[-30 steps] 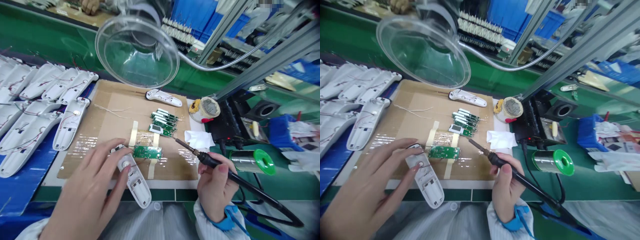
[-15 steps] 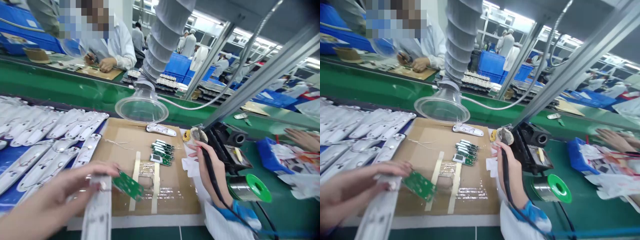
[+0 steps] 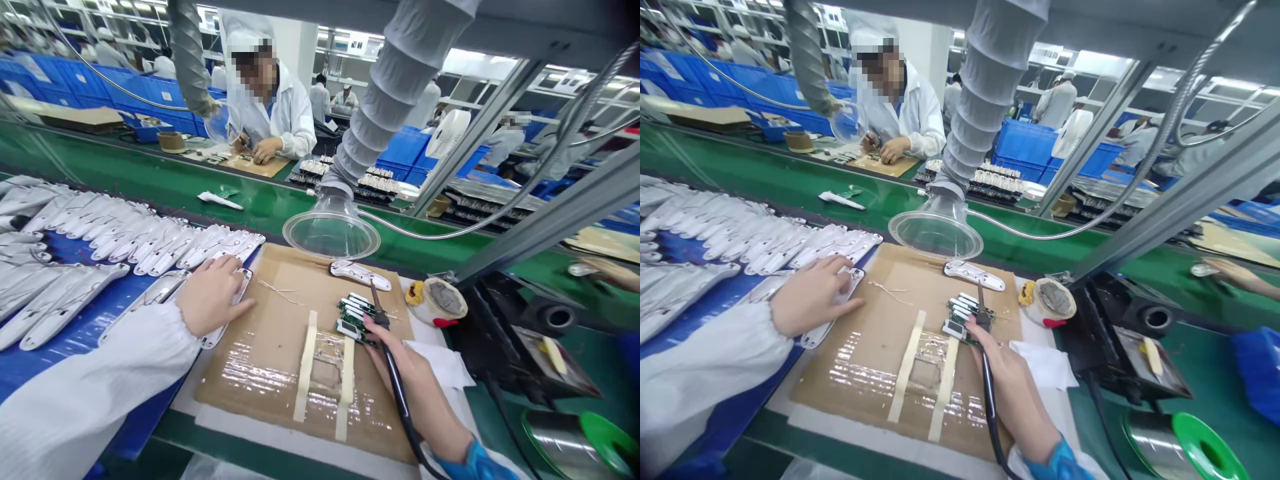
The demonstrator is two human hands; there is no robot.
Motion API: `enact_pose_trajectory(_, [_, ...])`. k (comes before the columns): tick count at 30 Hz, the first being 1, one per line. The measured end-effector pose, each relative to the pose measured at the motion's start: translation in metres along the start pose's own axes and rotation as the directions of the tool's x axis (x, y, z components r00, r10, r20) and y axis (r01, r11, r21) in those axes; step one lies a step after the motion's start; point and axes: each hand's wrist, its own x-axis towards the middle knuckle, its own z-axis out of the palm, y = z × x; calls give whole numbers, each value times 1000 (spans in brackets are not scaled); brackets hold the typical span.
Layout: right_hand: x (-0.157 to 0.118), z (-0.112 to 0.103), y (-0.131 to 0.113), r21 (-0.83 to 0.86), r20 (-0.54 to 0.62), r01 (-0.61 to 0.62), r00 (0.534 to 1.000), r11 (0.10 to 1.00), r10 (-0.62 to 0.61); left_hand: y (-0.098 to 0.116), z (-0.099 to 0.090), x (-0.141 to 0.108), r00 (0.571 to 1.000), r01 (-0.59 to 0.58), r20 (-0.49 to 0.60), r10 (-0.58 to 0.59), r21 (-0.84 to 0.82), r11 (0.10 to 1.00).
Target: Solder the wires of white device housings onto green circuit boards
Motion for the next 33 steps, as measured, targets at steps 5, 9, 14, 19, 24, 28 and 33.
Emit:
enact_pose_trajectory(5, [-2, -23, -27, -46, -187, -20, 982, 999, 11, 21, -10, -18, 1000, 1, -16, -1, -17, 1000])
enact_pose_trajectory(9, [-11, -27, -59, 112, -233, -104, 964, 988, 127, 75, -16, -48, 1000, -2, 30, 7, -169, 986])
enact_pose_trajectory(14, [-13, -18, -65, 253, 65, -152, 988, 955, 140, 117, -15, -74, 1000, -16, 3, 19, -432, 902])
enact_pose_trajectory(19, [-13, -10, -67, 275, 76, -38, 997, 961, 18, 82, -10, -40, 979, 178, 192, -71, -623, 761])
enact_pose_trajectory(24, [-16, 7, -68, 356, 143, -78, 989, 931, 28, 73, 28, 0, 948, 251, 318, 17, -777, 577])
enact_pose_trajectory(28, [-9, 8, -62, 494, 206, -180, 975, 851, 87, 81, 46, -1, 945, 297, 326, 12, -876, 379])
enact_pose_trajectory(33, [1, 8, -64, 549, 247, -204, 966, 811, 76, 83, 51, -14, 942, 337, 330, -70, -912, 234])
